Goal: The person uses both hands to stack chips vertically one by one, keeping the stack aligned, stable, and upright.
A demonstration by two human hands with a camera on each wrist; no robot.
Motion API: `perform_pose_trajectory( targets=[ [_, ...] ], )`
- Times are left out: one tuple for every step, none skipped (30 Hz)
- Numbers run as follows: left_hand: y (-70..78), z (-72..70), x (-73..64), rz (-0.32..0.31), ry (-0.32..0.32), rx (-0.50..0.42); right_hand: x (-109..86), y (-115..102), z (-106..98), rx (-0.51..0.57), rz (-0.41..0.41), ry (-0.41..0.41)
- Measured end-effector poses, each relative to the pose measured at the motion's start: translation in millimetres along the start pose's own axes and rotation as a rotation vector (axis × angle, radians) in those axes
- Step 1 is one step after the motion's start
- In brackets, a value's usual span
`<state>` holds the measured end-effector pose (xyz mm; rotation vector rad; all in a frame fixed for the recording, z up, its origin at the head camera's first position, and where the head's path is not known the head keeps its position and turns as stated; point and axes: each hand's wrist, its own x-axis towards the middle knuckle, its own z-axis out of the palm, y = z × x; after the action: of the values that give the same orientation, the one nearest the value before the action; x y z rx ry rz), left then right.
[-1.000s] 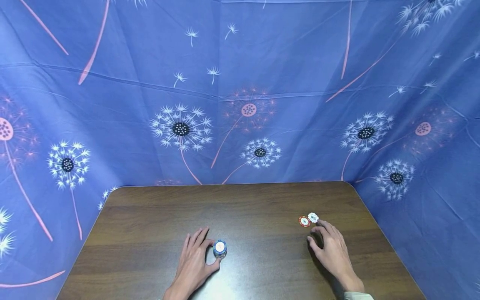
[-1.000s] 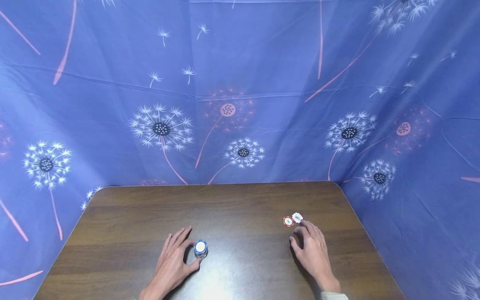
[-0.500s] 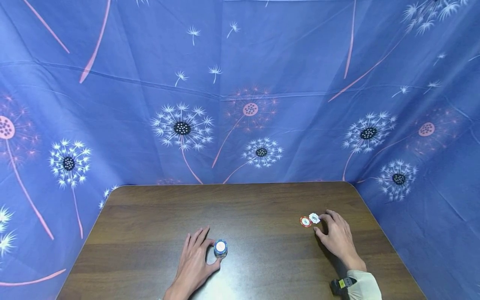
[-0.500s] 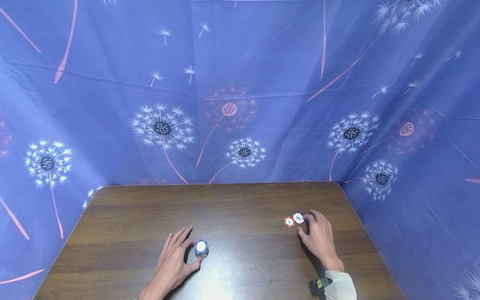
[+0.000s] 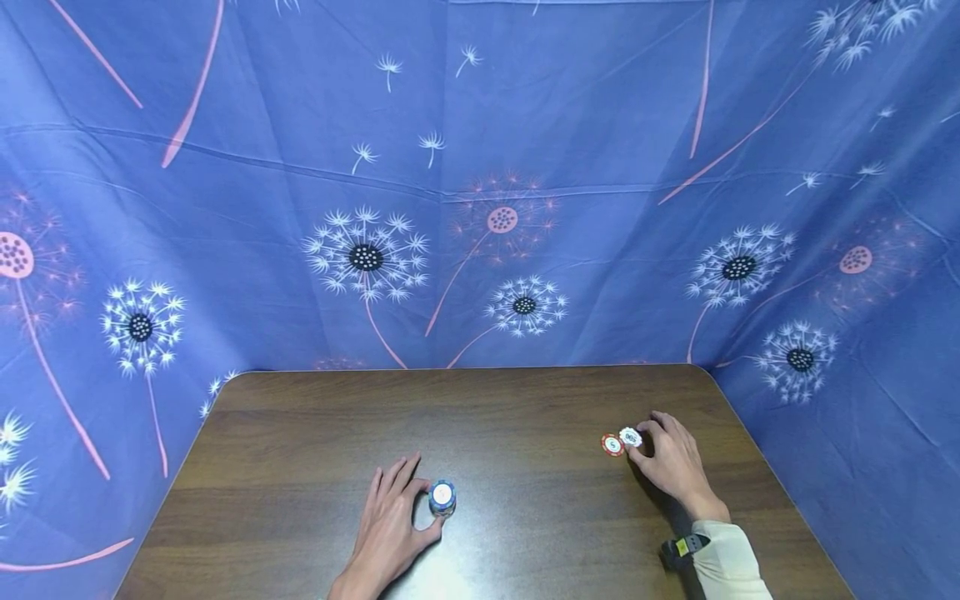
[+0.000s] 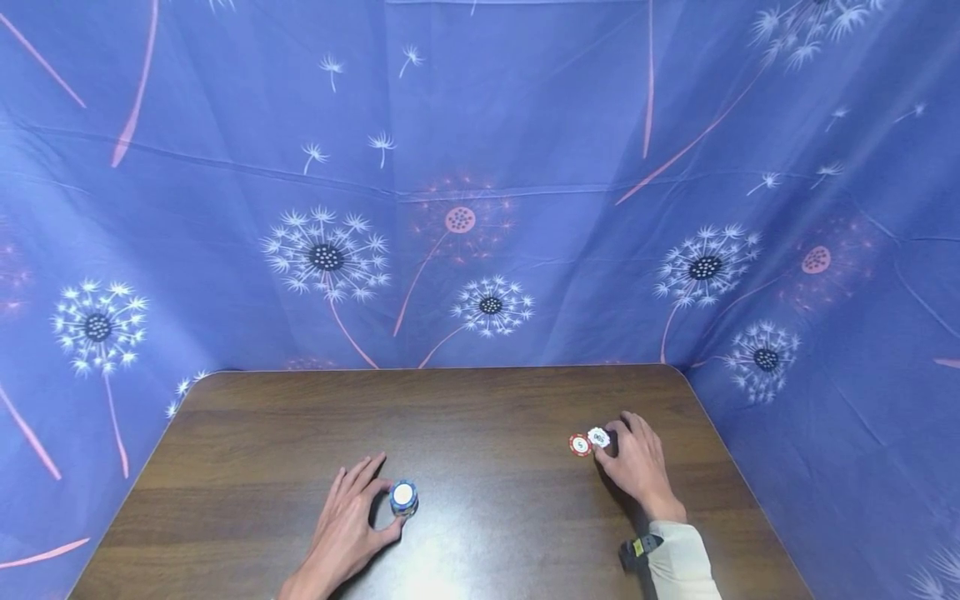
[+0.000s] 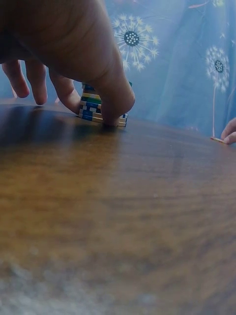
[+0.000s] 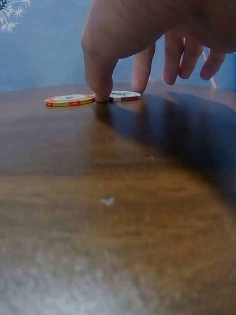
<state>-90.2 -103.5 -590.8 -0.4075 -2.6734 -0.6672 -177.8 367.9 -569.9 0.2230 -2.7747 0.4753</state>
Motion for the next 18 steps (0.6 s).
perform_pose_trajectory(
  targets=[
    [0.0,-0.1,-0.3,0.000,0.002,-0.002,1.1,0.0,-0.3,0.000,0.003,-0.010],
    [0.0,-0.2,-0.5,-0.001,0.003,-0.003,2.1,0.0,-0.7,0.000,0.005,-0.019],
    [0.1,-0.3,-0.6,-0.002,0.003,-0.003,2.8,-0.1,-1.3,0.000,0.009,-0.029],
    [0.2,-0.3,-0.5,-0.002,0.002,-0.004,3.2,-0.2,-2.2,0.000,0.013,-0.037],
    [0.3,-0.3,-0.3,-0.003,0.001,-0.006,3.3,-0.5,-3.2,-0.001,0.019,-0.045],
    [0.5,-0.4,-0.1,-0.004,-0.001,-0.007,3.7,-0.7,-4.0,-0.002,0.025,-0.053],
    [0.6,-0.5,0.1,-0.005,-0.003,-0.008,4.0,-1.2,-4.8,-0.003,0.028,-0.060],
    [0.7,-0.6,0.3,-0.007,-0.004,-0.008,4.0,-1.6,-5.7,-0.003,0.034,-0.067],
    [0.7,-0.7,0.5,-0.008,-0.005,-0.008,3.9,-1.9,-6.2,-0.002,0.040,-0.073],
    [0.7,-0.9,0.6,-0.009,-0.005,-0.009,4.1,-2.1,-6.5,0.000,0.045,-0.079],
    [0.7,-1.0,0.7,-0.010,-0.006,-0.009,4.0,-2.3,-6.6,0.004,0.050,-0.085],
    [0.7,-1.1,0.7,-0.010,-0.008,-0.009,4.2,-2.2,-6.5,0.009,0.053,-0.088],
    [0.7,-1.2,0.8,-0.012,-0.009,-0.009,4.0,-2.1,-6.2,0.011,0.055,-0.088],
    [0.7,-1.3,0.8,-0.013,-0.012,-0.008,3.8,-1.5,-5.6,0.012,0.055,-0.086],
    [0.8,-1.4,0.7,-0.015,-0.016,-0.009,3.3,-1.0,-5.0,0.014,0.056,-0.083],
    [0.8,-1.6,0.6,-0.016,-0.020,-0.010,2.8,-0.4,-4.4,0.013,0.055,-0.078],
    [0.9,-1.7,0.7,-0.018,-0.025,-0.010,2.1,0.3,-3.8,0.012,0.056,-0.074],
    [0.9,-1.7,0.7,-0.020,-0.030,-0.010,1.4,1.0,-3.1,0.013,0.058,-0.070]
  ],
)
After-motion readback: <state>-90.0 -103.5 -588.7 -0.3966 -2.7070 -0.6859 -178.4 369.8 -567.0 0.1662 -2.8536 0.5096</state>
